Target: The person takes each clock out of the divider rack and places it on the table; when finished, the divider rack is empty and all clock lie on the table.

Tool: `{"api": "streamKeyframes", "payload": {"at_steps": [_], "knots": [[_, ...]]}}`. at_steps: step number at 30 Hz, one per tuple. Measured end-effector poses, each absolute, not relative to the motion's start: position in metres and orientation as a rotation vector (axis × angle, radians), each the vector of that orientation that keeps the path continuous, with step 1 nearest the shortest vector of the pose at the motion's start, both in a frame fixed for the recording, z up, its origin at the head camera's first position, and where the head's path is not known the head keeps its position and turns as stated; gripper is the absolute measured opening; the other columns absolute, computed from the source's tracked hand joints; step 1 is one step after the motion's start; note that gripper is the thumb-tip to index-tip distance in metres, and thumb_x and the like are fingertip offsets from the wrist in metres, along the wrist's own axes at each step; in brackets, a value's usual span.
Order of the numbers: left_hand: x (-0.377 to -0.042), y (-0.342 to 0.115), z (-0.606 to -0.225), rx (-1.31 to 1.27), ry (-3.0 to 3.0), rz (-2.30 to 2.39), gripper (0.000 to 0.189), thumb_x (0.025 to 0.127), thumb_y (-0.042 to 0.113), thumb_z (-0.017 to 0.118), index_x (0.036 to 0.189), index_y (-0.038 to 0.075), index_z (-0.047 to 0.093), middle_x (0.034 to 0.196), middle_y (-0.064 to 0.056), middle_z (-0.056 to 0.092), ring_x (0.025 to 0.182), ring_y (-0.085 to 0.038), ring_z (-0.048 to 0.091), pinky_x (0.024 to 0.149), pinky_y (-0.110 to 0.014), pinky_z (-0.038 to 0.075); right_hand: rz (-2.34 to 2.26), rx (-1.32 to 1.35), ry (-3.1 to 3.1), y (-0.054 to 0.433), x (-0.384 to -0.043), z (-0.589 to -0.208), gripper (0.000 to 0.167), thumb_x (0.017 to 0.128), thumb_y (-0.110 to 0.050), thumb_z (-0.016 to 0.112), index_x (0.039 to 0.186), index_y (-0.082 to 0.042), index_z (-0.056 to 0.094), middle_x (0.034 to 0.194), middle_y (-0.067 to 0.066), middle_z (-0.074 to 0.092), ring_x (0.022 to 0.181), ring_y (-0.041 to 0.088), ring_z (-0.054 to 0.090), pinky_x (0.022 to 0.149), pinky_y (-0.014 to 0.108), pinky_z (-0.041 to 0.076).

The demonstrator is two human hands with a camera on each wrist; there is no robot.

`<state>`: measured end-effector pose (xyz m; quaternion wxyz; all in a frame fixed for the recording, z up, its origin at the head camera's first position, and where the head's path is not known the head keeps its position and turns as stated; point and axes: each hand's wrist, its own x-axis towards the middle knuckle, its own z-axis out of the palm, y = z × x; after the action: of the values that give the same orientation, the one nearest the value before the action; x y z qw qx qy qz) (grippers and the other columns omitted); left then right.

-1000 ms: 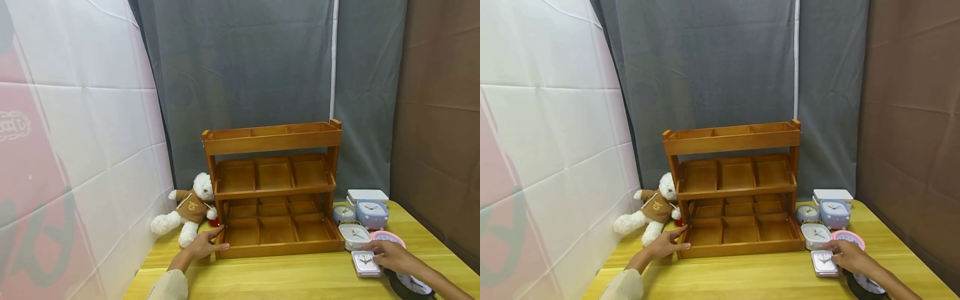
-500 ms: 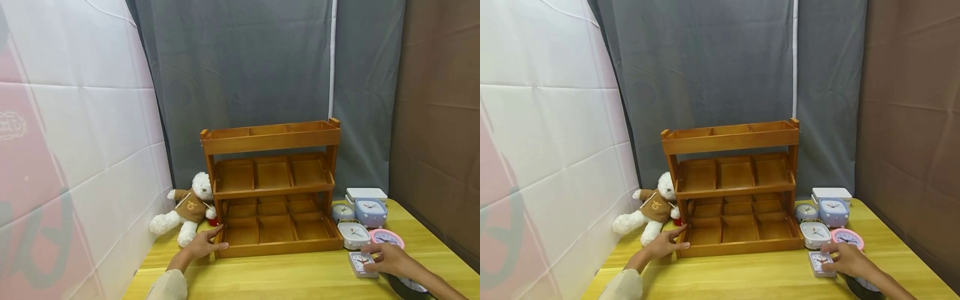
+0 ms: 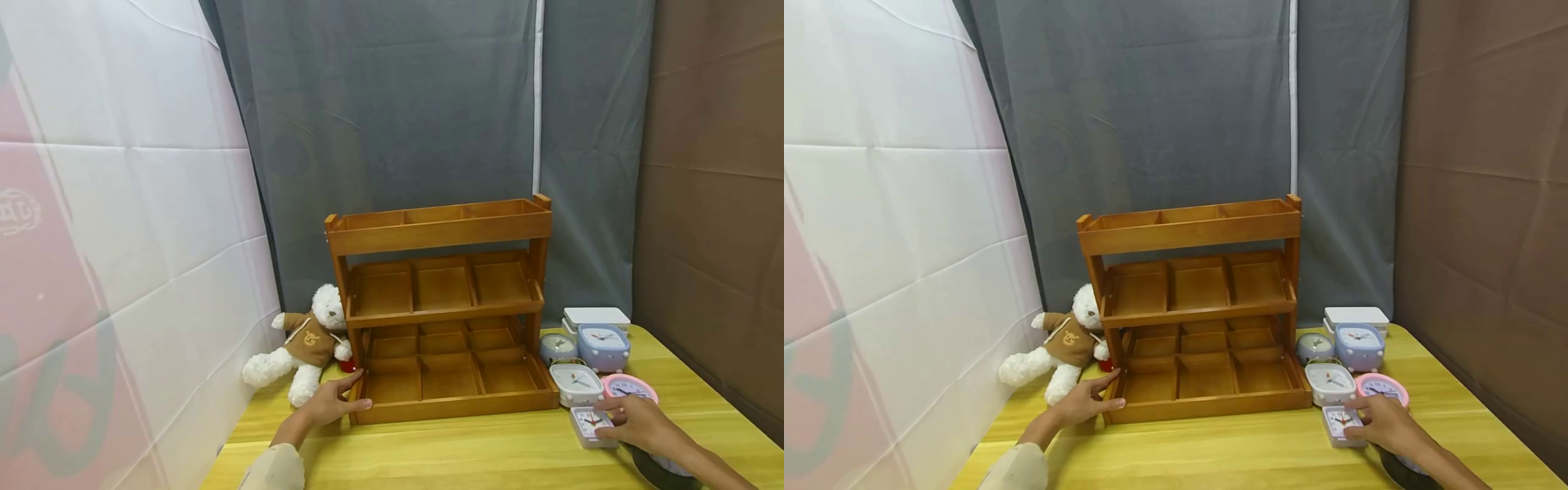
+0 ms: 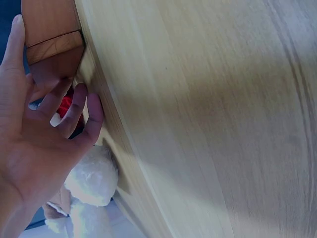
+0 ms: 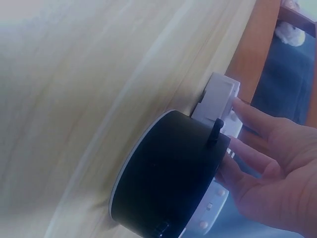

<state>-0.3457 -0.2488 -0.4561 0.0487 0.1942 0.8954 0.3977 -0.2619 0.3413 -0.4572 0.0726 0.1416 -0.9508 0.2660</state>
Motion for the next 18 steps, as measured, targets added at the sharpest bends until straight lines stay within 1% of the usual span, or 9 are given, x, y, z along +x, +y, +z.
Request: {"api": "streamKeyframes", "payload": {"at_steps": [7, 9, 10, 11, 13, 14, 16, 17, 18], "knots": [[-0.342, -0.249, -0.454, 0.624, 2.829, 1.068, 0.078, 0.096, 0.038, 0.077, 0.157, 0.002, 0.044, 0.150, -0.032, 0.049, 0.132, -0.051, 0.053, 0.103, -0.059, 0.049, 0.801, 0.463, -2.815, 0.340, -0.262, -0.456, 0.039, 0.080, -0.021, 0.090, 0.106, 0.005, 0.077, 0.094, 0.015, 0.078, 0.082, 0.018, 0.073, 0.068, 0.029, 0.058], [-0.339, -0.249, -0.452, 0.648, 2.856, 1.022, 0.077, 0.096, 0.039, 0.076, 0.156, 0.001, 0.045, 0.147, -0.033, 0.052, 0.116, -0.043, 0.066, 0.095, -0.053, 0.055, 0.802, 0.501, -2.745, 0.340, -0.262, -0.456, 0.034, 0.080, -0.018, 0.090, 0.103, 0.004, 0.077, 0.094, 0.013, 0.078, 0.080, 0.016, 0.074, 0.067, 0.029, 0.059], [-0.338, -0.249, -0.452, 0.658, 2.856, 1.016, 0.076, 0.097, 0.040, 0.075, 0.155, 0.001, 0.046, 0.135, -0.034, 0.061, 0.101, -0.036, 0.071, 0.085, -0.047, 0.058, 0.803, 0.508, -2.704, 0.339, -0.263, -0.456, 0.032, 0.079, -0.015, 0.091, 0.101, 0.003, 0.077, 0.094, 0.013, 0.077, 0.079, 0.017, 0.074, 0.066, 0.029, 0.060], [-0.337, -0.249, -0.450, 0.675, 2.865, 0.997, 0.076, 0.097, 0.040, 0.075, 0.154, 0.000, 0.047, 0.133, -0.034, 0.063, 0.094, -0.033, 0.071, 0.080, -0.045, 0.058, 0.787, 0.497, -2.683, 0.337, -0.263, -0.454, 0.031, 0.079, -0.014, 0.090, 0.101, 0.003, 0.077, 0.094, 0.012, 0.076, 0.079, 0.018, 0.074, 0.066, 0.029, 0.060], [-0.333, -0.249, -0.445, 0.679, 2.890, 0.963, 0.074, 0.097, 0.040, 0.075, 0.153, 0.000, 0.049, 0.130, -0.032, 0.065, 0.089, -0.030, 0.070, 0.076, -0.044, 0.058, 0.746, 0.464, -2.636, 0.333, -0.265, -0.447, 0.030, 0.080, -0.012, 0.090, 0.103, 0.002, 0.077, 0.096, 0.014, 0.075, 0.078, 0.019, 0.073, 0.066, 0.034, 0.061], [-0.331, -0.249, -0.442, 0.665, 2.908, 0.945, 0.073, 0.096, 0.041, 0.075, 0.152, 0.001, 0.051, 0.129, -0.030, 0.066, 0.087, -0.029, 0.070, 0.075, -0.044, 0.058, 0.741, 0.438, -2.628, 0.331, -0.265, -0.443, 0.031, 0.081, -0.011, 0.088, 0.107, 0.002, 0.076, 0.092, 0.013, 0.073, 0.072, 0.019, 0.071, 0.062, 0.035, 0.060], [-0.328, -0.249, -0.435, 0.649, 2.976, 0.873, 0.073, 0.095, 0.045, 0.076, 0.151, 0.003, 0.054, 0.130, -0.025, 0.068, 0.103, -0.037, 0.069, 0.083, -0.052, 0.058, 0.673, 0.382, -2.620, 0.326, -0.267, -0.432, 0.035, 0.085, -0.012, 0.085, 0.115, 0.002, 0.074, 0.098, 0.017, 0.074, 0.079, 0.026, 0.072, 0.066, 0.043, 0.060], [-0.325, -0.249, -0.430, 0.639, 3.036, 0.813, 0.073, 0.094, 0.047, 0.076, 0.150, 0.005, 0.055, 0.143, -0.023, 0.061, 0.116, -0.043, 0.065, 0.089, -0.060, 0.055, 0.630, 0.375, -2.604, 0.325, -0.268, -0.427, 0.038, 0.087, -0.014, 0.084, 0.120, 0.002, 0.072, 0.102, 0.020, 0.075, 0.083, 0.030, 0.072, 0.069, 0.047, 0.060], [-0.324, -0.249, -0.426, 0.625, 3.096, 0.757, 0.073, 0.093, 0.049, 0.077, 0.149, 0.007, 0.057, 0.144, -0.021, 0.060, 0.122, -0.045, 0.061, 0.090, -0.063, 0.054, 0.592, 0.383, -2.563, 0.323, -0.271, -0.425, 0.039, 0.088, -0.014, 0.083, 0.122, 0.001, 0.071, 0.107, 0.022, 0.074, 0.087, 0.033, 0.072, 0.070, 0.052, 0.060]]}}
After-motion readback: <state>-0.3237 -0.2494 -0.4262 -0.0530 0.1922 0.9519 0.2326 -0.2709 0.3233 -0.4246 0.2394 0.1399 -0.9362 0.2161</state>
